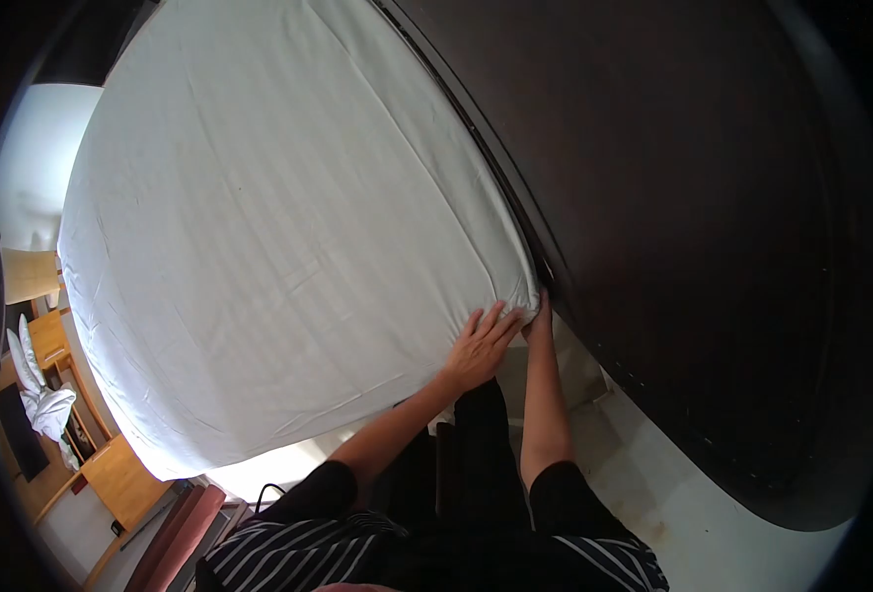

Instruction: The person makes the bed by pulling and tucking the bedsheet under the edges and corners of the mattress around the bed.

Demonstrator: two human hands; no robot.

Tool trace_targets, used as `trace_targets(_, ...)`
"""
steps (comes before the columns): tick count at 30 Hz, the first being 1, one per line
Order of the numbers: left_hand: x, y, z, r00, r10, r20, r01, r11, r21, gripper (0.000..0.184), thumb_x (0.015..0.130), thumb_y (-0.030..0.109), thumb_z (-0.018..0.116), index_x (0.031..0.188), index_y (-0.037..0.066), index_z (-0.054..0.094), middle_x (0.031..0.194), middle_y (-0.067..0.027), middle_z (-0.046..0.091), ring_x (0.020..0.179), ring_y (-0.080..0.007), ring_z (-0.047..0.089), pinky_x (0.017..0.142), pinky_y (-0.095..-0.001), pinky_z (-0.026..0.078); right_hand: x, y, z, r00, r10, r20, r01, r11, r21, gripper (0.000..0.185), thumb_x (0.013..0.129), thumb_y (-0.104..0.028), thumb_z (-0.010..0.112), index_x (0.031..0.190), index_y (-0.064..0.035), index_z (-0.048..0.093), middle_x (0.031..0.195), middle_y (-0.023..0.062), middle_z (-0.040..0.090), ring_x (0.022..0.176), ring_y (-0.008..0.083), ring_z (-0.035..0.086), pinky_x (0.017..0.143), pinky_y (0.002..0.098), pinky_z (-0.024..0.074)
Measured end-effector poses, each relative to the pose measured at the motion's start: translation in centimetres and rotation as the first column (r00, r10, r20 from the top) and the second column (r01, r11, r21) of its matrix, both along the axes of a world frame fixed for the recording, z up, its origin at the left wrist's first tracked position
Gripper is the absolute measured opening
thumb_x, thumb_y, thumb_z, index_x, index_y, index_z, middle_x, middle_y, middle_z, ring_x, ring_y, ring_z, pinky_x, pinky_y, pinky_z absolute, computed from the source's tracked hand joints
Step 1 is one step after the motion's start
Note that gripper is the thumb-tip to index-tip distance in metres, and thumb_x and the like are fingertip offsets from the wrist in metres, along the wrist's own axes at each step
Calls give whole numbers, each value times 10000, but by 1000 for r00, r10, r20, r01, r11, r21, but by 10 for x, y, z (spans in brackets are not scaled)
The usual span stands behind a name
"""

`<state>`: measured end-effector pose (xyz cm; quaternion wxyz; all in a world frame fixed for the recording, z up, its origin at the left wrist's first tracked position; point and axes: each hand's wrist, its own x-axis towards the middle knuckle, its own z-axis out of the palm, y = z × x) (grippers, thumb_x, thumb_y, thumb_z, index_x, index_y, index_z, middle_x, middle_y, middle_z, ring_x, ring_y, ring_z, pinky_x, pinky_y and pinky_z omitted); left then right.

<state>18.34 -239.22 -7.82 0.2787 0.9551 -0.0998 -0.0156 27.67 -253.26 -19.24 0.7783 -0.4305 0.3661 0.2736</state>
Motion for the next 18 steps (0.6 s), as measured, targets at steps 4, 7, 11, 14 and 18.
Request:
trace_targets(4,-40,7,1,985,125,-123,-135,988,-80,553,721,80,534,1254,80,387,1383,-40,266,1284,-274,234,993,-441,242,9,-17,-38,962,230,147,-218,971,-95,498,879,-355,403,1266,-43,382,1243,69,454,1109,226,452,924,329,368)
trace_targets(7,-46,19,5,968,205,-145,-214,976,-46,568,714,85,545,1259,122,389,1384,-44,270,1286,-289,225,978,-460,238,10,-29,-42,964,229,137,-218,972,-90,484,872,-348,417,1250,-46,397,1229,70,463,1099,225,459,913,331,375)
trace_targets(11,-40,38,8,908,383,-172,-383,923,34,577,711,116,562,1260,171,393,1391,-53,259,1289,-315,203,966,-489,205,13,-27,-36,975,205,85,-198,976,-86,464,863,-337,435,1228,-51,416,1210,71,475,1086,222,468,898,334,384)
trace_targets(14,-34,52,6,855,493,-162,-498,867,6,594,706,168,562,1273,178,385,1397,-61,251,1294,-327,177,977,-491,158,19,-25,-37,979,195,52,-189,977,-102,450,857,-329,449,1212,-54,431,1196,72,484,1077,220,474,887,335,391)
trace_targets(18,-32,47,-9,857,502,-112,-495,864,91,591,723,227,543,1287,182,373,1405,-62,242,1300,-331,155,983,-488,144,32,-10,-40,984,176,0,-175,977,-126,430,848,-319,468,1190,-59,451,1178,73,496,1063,218,483,872,338,400)
